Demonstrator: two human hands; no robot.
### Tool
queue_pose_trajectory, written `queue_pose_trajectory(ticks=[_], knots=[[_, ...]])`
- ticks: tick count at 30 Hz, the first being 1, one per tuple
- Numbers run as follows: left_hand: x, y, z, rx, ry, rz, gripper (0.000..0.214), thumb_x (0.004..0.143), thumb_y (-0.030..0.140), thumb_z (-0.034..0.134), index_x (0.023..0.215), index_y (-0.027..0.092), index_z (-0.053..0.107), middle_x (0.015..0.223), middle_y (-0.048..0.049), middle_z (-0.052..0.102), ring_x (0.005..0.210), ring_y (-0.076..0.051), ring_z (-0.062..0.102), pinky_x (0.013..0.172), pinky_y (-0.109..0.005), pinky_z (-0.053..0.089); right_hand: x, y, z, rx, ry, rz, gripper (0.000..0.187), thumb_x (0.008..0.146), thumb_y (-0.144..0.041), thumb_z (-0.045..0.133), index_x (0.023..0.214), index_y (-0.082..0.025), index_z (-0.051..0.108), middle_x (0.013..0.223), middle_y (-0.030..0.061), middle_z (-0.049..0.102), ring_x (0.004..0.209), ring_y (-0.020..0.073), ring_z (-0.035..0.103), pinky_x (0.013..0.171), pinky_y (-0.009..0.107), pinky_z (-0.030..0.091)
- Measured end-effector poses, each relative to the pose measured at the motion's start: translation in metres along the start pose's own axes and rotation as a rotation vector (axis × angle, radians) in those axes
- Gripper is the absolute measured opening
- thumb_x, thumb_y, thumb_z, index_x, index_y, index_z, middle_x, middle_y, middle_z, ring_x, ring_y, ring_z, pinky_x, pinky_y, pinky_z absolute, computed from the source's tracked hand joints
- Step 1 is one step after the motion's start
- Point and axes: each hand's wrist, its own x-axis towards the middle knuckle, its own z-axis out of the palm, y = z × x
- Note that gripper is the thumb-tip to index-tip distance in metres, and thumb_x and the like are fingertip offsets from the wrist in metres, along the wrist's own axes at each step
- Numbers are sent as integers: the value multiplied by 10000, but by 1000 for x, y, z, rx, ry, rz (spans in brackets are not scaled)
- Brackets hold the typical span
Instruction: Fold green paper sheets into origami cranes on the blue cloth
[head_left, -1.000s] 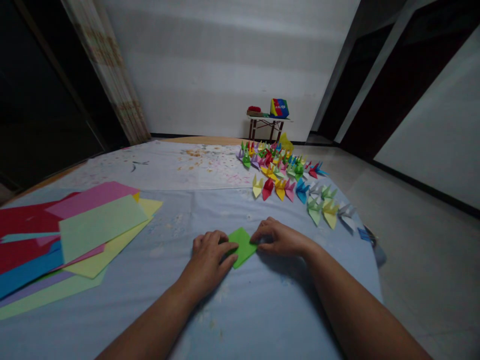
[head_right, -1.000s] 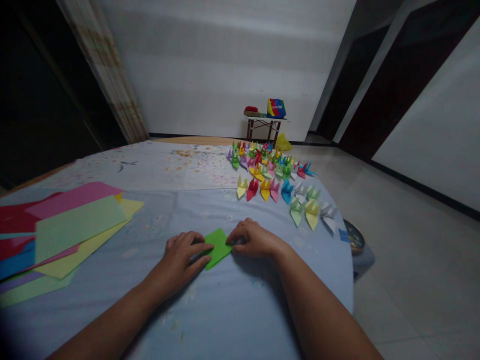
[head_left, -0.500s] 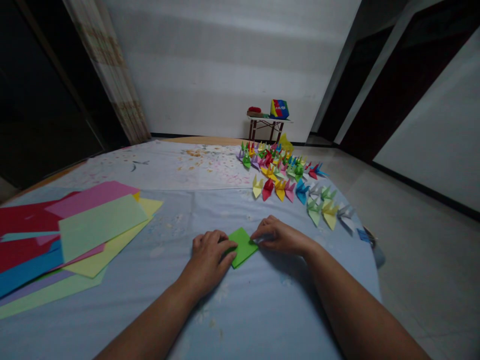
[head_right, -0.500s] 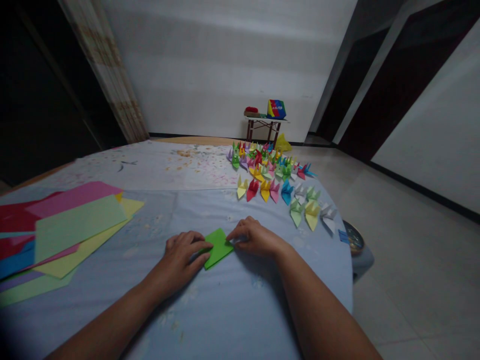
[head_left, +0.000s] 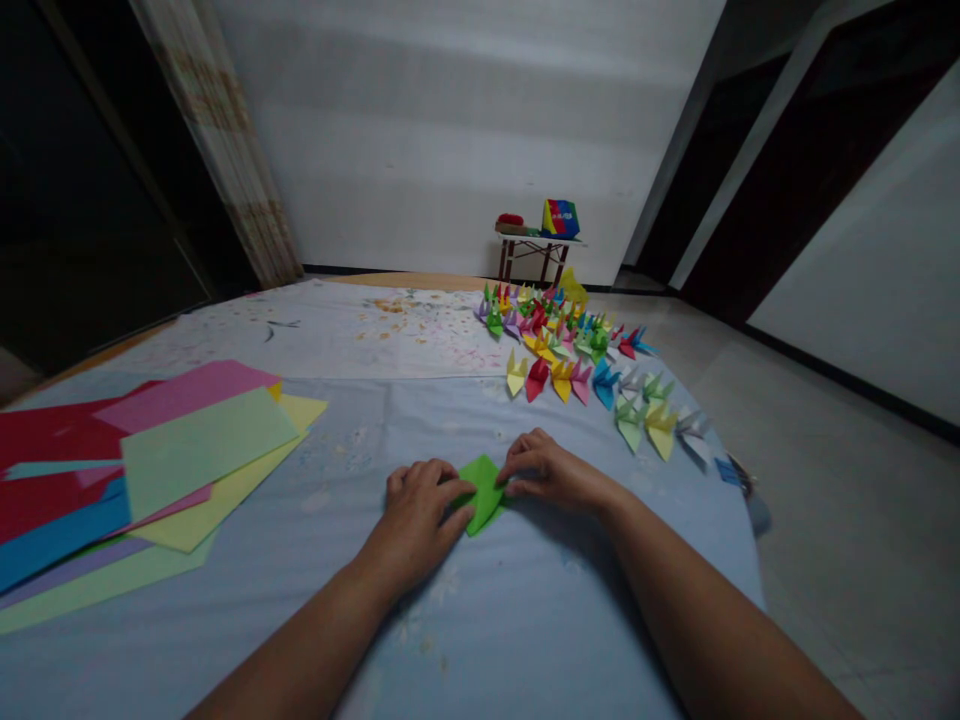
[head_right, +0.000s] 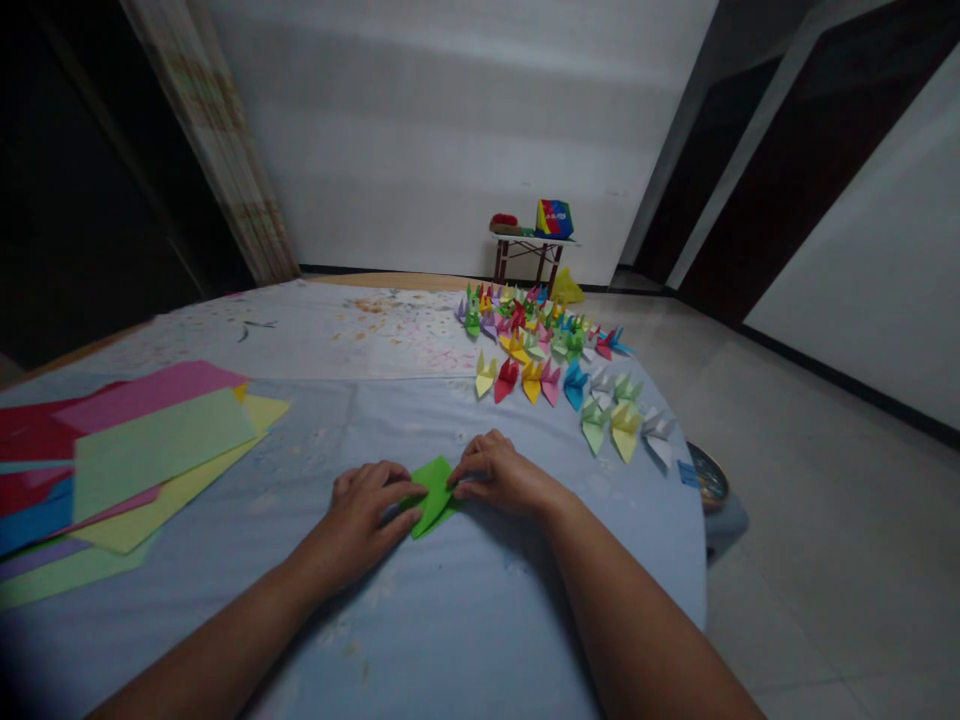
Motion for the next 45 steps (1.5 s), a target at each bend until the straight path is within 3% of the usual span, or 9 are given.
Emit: queue_pose_trajectory(ticks=[16, 24, 30, 34, 45], knots=[[-5, 8, 2, -8, -31, 10, 272, 761, 313, 581, 1032, 299, 593, 1016, -28, 546, 987, -222, 465, 853, -389, 297, 5, 1, 8, 8, 24, 144, 225, 783, -400, 570, 868, -206, 646, 920, 45, 578, 948, 196, 465, 837, 331, 327], [-4, 17, -2, 64, -12, 22, 234, 751, 269, 603, 984, 267, 603, 1023, -33, 560, 1016, -231, 460, 938, -470, 208, 7, 0, 11, -34, 29, 175, 213, 756, -393, 601, 853, -212, 656, 905, 44, 582, 935, 202, 464, 833, 358, 314], [-2, 19, -3, -55, -161, 171, 322, 821, 171, 486, 1117, 289, 533, 1006, -20, 590, 938, -188, 502, 834, -340, 359, 8, 2, 13, -44, 43, 181, 221, 744, -408, 613, 843, -217, 663, 890, 39, 585, 941, 203, 462, 822, 351, 311], [-2, 20, -5, -38, -225, 191, 305, 853, 213, 449, 1110, 335, 559, 919, -12, 590, 861, -179, 514, 758, -312, 383, 11, 2, 12, -30, 47, 181, 239, 736, -421, 620, 845, -215, 667, 878, 41, 590, 946, 207, 463, 821, 343, 308], [-3, 25, -7, -13, -242, 195, 256, 879, 257, 420, 1075, 313, 574, 930, -19, 574, 886, -186, 497, 775, -318, 380, 17, -3, 15, -31, 57, 228, 254, 703, -447, 644, 805, -216, 668, 875, 32, 607, 925, 203, 467, 813, 338, 293]])
